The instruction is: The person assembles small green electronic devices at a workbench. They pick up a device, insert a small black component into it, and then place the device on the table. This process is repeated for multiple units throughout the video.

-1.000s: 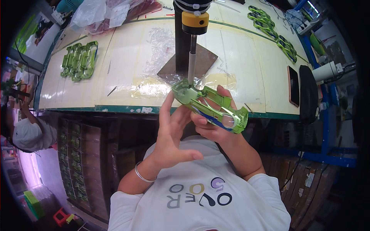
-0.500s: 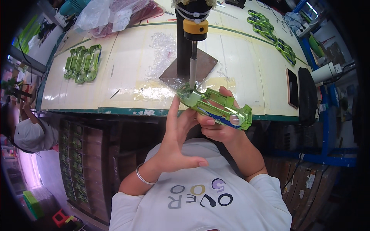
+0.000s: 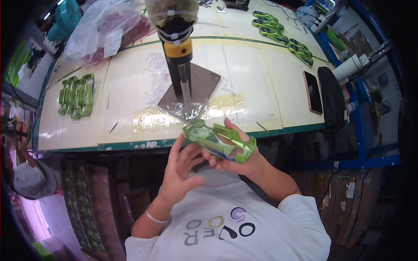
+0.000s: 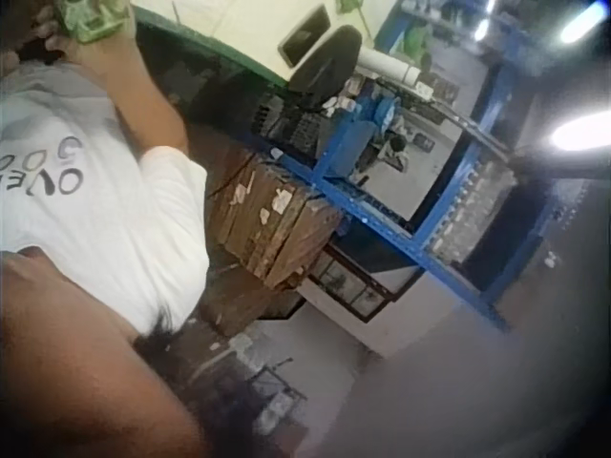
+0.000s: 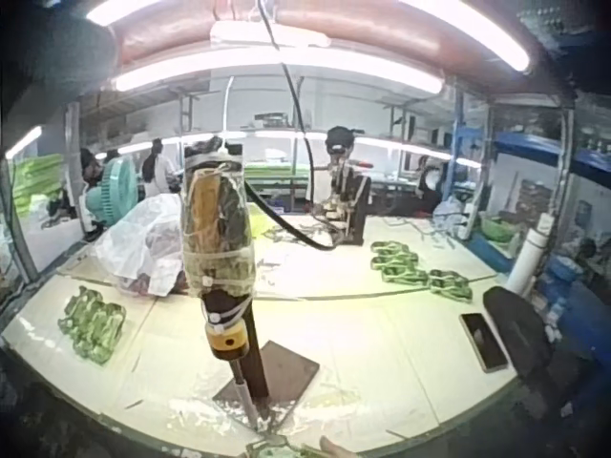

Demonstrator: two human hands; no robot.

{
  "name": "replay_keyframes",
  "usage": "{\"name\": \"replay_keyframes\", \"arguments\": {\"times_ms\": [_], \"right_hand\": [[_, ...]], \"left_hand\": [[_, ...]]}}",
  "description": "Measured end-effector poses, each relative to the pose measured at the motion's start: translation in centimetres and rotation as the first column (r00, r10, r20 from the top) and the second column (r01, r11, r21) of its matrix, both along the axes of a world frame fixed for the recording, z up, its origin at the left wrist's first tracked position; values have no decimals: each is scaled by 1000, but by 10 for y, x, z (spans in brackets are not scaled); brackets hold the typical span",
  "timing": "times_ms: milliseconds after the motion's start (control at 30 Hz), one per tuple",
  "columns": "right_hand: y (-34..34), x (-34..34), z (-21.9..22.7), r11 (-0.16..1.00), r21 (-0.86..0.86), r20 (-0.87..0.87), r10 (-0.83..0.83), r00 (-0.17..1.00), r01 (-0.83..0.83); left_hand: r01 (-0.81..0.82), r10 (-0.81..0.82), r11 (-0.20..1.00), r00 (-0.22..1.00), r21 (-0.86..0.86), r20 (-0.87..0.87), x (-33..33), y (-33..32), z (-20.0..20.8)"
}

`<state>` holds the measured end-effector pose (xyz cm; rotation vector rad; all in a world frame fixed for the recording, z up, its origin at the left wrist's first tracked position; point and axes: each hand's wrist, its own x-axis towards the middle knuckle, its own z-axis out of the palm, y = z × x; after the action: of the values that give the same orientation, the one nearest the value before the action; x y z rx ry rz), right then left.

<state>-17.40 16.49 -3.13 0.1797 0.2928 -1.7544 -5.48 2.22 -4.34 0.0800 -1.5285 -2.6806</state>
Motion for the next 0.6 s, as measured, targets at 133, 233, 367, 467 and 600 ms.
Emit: {"name": "replay_keyframes", "arguments": {"times_ms": [133,233,367,467,600], "right_hand": [[52,-22,17,951,85,-186,-277,943,297],[87,-76,27,674,102,-937,-181,298,731],[108,-143,16,508,-13,-496,745,-446,862],[106,-180,-6,504,-92,-170,842,-512,859],[86,-237,-29,353,-460,-100,891,-443,814]], "left_hand": [[-83,92,992,992,-98,90,9,-10,-9],[-167,181,973,980,-157,81,11,-17,-11],[-259,269,954,962,-153,52,14,-23,-11],[-311,322,937,945,-159,53,13,-26,-9],[-375,391,907,919,-190,53,14,-33,-2]]}}
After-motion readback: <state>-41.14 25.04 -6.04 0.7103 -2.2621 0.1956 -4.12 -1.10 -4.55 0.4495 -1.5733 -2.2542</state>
